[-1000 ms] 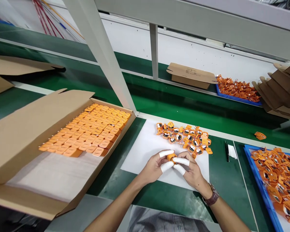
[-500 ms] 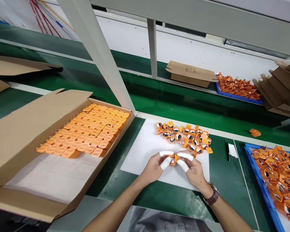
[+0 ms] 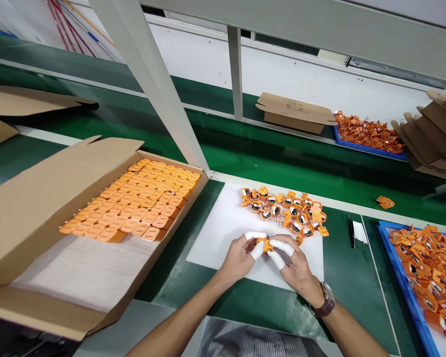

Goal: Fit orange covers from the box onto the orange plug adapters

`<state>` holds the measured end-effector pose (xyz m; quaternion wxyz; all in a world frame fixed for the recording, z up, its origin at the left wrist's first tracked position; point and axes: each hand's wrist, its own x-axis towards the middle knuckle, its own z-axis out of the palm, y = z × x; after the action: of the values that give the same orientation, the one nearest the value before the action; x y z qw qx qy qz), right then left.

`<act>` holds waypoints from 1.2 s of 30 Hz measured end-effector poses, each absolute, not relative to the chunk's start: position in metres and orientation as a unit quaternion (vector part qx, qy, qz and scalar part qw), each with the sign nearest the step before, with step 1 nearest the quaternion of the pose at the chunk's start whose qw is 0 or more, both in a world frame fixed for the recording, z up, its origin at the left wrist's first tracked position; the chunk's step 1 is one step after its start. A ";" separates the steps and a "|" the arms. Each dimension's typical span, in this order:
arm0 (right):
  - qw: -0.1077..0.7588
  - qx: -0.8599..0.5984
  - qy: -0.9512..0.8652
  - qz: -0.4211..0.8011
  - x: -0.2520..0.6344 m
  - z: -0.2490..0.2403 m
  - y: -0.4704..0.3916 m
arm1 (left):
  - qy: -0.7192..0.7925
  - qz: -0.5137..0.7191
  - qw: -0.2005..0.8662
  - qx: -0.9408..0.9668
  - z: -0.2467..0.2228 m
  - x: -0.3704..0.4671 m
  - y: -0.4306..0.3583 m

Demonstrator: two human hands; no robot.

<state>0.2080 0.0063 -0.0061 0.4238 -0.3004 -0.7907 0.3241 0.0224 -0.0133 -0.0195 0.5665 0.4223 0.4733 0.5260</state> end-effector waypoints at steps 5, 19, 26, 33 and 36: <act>0.430 -0.317 -0.798 0.280 0.211 -0.006 0.012 | 0.465 0.534 0.583 0.397 -0.015 0.017 -0.012; 0.402 -0.268 -0.825 0.292 0.212 -0.003 0.013 | 0.463 0.494 0.610 0.410 -0.016 0.010 -0.010; 0.368 -0.242 -0.877 0.192 0.209 -0.006 0.016 | 0.512 0.479 0.557 0.445 -0.023 0.006 -0.016; 0.242 -0.270 -0.918 0.158 0.211 -0.011 0.015 | 0.546 0.448 0.552 0.442 -0.022 0.003 -0.017; 0.223 -0.278 -0.915 0.187 0.211 -0.010 0.014 | 0.553 0.452 0.550 0.433 -0.020 0.004 -0.018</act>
<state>0.2107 0.0141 -0.0103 0.2230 -0.2781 -0.9153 0.1874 0.0045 -0.0183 -0.0195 0.5505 0.4326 0.5527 0.4520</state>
